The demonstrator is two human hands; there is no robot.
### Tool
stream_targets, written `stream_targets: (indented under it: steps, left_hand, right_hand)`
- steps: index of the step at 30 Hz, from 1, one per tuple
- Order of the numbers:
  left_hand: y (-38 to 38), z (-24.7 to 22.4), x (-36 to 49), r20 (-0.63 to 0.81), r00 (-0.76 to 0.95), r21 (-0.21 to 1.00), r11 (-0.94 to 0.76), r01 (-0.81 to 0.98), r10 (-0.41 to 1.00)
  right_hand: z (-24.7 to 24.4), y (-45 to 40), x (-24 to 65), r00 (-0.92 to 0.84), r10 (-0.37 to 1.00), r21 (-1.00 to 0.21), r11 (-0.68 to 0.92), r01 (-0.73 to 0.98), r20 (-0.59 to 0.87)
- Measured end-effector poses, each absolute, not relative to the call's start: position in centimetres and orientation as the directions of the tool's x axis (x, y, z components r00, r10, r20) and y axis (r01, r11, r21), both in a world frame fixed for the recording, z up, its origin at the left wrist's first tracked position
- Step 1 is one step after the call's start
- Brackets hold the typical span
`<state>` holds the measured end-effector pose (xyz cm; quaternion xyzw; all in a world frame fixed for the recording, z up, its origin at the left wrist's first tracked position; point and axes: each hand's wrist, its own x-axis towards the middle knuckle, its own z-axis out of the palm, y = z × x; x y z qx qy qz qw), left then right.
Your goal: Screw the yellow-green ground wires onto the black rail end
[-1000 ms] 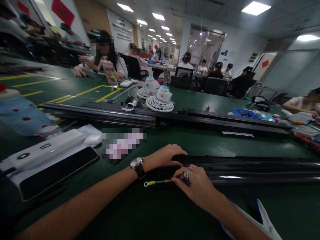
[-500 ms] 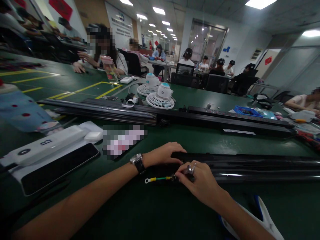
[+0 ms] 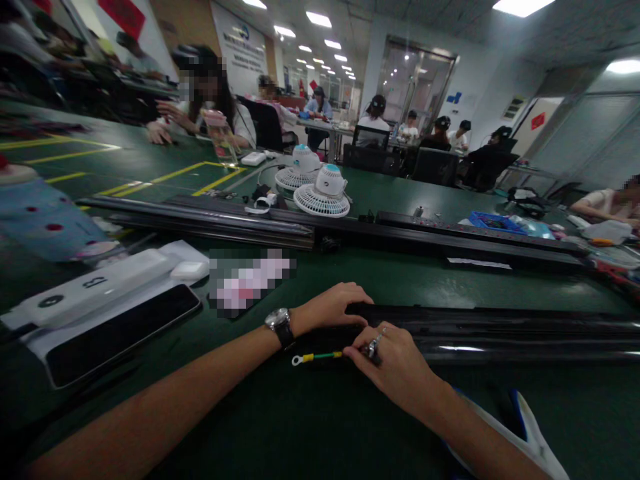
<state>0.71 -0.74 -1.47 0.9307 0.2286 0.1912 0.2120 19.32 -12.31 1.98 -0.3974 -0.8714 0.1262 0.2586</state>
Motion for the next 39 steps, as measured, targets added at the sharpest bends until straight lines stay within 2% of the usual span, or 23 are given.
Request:
stream_targets:
  steps: [3, 5, 10, 12, 18, 24, 31, 34, 39]
  left_hand:
    - [-0.7, -1.3, 0.5, 0.251, 0.829, 0.506, -0.798, 0.328, 0.5]
    - [-0.7, -1.1, 0.3, 0.244, 0.84, 0.532, -0.791, 0.301, 0.484]
    - [-0.7, -0.8, 0.0, 0.252, 0.838, 0.563, -0.778, 0.279, 0.483]
    - [-0.7, -0.8, 0.1, 0.252, 0.84, 0.565, -0.778, 0.276, 0.481]
    - [-0.6, -1.1, 0.6, 0.245, 0.834, 0.543, -0.783, 0.305, 0.494]
    - [-0.5, -1.2, 0.3, 0.245, 0.832, 0.545, -0.781, 0.306, 0.498]
    - [-0.6, -1.2, 0.6, 0.229, 0.833, 0.534, -0.781, 0.325, 0.503]
    - [-0.5, -1.3, 0.9, 0.244, 0.825, 0.524, -0.785, 0.33, 0.509]
    - [-0.4, -0.9, 0.5, 0.264, 0.837, 0.579, -0.773, 0.26, 0.479]
  right_hand:
    - [2.6, -12.2, 19.5, -0.652, 0.663, -0.271, 0.747, 0.607, 0.367]
    - [2.9, -12.1, 19.8, -0.685, 0.621, -0.222, 0.781, 0.584, 0.382]
    - [2.7, -12.2, 20.2, -0.532, 0.73, -0.429, 0.683, 0.591, 0.429]
    - [2.3, -12.2, 20.0, -0.513, 0.751, -0.46, 0.661, 0.593, 0.417]
    - [2.0, -12.2, 19.4, -0.549, 0.74, -0.448, 0.672, 0.59, 0.388]
    - [2.8, -11.9, 20.1, -0.711, 0.584, -0.269, 0.811, 0.519, 0.392]
    - [2.2, -12.1, 20.2, -0.521, 0.753, -0.466, 0.658, 0.592, 0.401]
    - [2.0, -12.2, 19.8, -0.55, 0.745, -0.466, 0.667, 0.582, 0.378]
    - [2.6, -12.0, 20.1, -0.636, 0.688, -0.423, 0.721, 0.549, 0.35]
